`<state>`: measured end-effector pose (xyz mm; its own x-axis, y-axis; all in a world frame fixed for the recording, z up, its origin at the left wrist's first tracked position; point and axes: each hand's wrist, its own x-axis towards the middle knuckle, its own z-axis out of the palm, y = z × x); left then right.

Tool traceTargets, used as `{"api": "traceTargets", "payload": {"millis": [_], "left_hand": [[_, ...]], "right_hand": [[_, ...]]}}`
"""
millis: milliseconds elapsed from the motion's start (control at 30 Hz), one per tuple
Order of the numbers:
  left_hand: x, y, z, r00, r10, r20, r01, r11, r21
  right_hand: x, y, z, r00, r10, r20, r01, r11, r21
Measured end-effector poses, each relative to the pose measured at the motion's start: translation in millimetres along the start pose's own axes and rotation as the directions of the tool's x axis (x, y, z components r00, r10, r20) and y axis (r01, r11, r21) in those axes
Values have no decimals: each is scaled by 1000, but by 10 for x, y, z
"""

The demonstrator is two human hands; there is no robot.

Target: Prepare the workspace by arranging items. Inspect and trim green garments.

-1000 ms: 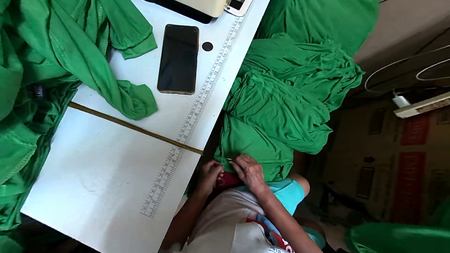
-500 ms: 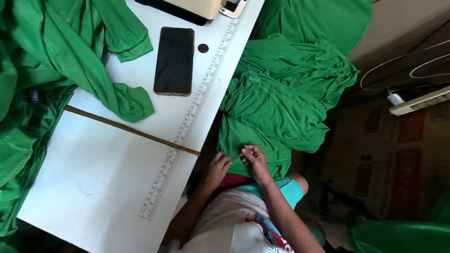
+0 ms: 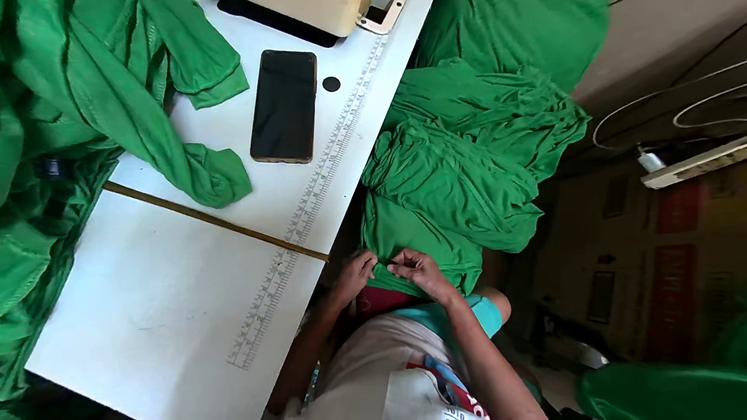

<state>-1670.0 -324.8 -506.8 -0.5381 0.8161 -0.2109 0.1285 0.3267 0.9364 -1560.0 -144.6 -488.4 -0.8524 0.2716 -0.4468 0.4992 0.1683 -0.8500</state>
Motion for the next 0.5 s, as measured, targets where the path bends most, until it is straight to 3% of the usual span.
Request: {"api": "traceTargets", "payload": {"millis": [167,500], "left_hand": [[20,17,41,998,43,-36,-40,994,101],[0,-8,70,993,92,-75,-85,992,97]], "right_hand": [[-1,-82,-38,994,80,69,-70,988,-136],[55,-193,36,990,115,79,-86,950,-302]]}}
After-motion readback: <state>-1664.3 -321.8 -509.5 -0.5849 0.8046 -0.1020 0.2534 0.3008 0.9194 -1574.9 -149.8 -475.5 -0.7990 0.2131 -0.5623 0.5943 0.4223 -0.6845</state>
